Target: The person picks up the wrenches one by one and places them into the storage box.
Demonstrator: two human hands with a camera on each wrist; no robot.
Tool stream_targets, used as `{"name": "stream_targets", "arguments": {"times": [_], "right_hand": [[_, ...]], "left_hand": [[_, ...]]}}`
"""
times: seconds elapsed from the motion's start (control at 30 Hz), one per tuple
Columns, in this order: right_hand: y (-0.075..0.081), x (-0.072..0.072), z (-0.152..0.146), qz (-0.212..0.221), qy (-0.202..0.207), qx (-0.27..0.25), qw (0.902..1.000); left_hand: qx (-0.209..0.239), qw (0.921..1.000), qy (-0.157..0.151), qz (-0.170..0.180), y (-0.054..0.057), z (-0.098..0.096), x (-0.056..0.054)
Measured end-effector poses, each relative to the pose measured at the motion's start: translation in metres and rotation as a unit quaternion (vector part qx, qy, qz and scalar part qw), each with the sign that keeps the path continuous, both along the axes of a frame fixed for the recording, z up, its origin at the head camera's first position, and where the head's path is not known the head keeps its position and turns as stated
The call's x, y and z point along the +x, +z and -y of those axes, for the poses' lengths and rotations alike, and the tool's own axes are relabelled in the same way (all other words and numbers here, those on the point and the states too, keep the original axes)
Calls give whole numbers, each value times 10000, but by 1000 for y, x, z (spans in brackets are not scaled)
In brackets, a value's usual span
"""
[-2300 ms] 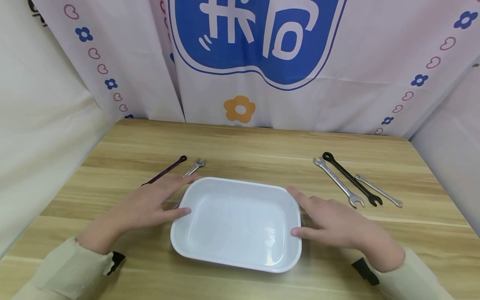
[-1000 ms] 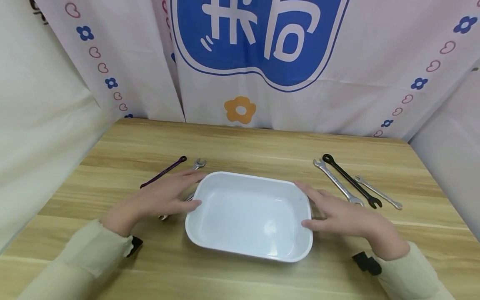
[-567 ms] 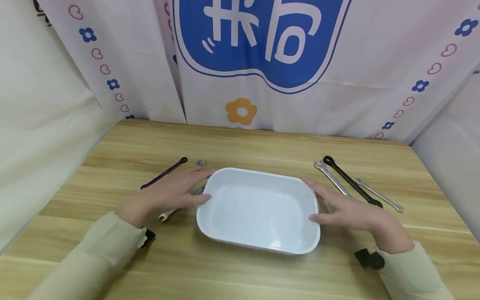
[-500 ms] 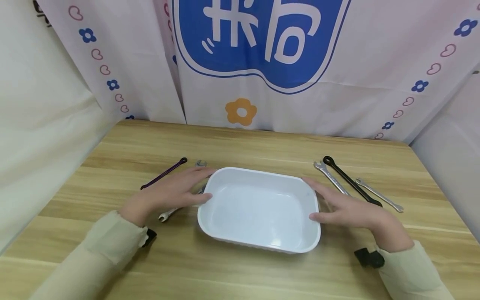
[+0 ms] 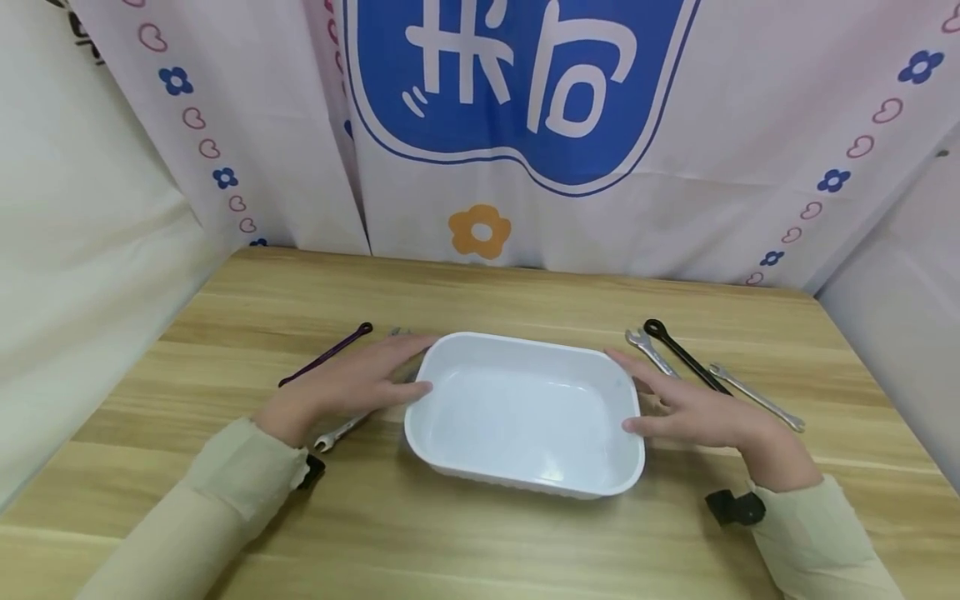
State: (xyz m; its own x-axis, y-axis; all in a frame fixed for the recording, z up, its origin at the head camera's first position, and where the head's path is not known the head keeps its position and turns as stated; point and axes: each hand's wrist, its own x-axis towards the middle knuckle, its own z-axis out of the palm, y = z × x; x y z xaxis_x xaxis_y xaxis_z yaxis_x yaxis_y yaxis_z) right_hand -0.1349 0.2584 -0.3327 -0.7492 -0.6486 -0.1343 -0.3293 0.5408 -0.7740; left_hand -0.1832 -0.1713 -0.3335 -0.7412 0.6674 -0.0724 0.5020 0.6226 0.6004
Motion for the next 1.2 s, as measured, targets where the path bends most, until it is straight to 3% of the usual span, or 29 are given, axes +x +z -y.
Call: {"name": "stream_targets", "arguments": {"times": [0.23, 0.57, 1.03, 1.2], "right_hand": [[-3, -7, -6, 153, -292, 182, 9993], [-3, -15, -12, 168, -454, 245, 9985], [1, -24, -15, 260, -301, 93, 9992], [1, -25, -13, 216, -290, -6, 9993]], "left_hand": [[-76, 9998, 121, 145, 1, -6, -6], [14, 9996, 46, 292, -4, -11, -15], [-24, 9981, 247, 573, -1, -14, -16], [-67, 9984, 314, 472, -2, -12, -17]]}}
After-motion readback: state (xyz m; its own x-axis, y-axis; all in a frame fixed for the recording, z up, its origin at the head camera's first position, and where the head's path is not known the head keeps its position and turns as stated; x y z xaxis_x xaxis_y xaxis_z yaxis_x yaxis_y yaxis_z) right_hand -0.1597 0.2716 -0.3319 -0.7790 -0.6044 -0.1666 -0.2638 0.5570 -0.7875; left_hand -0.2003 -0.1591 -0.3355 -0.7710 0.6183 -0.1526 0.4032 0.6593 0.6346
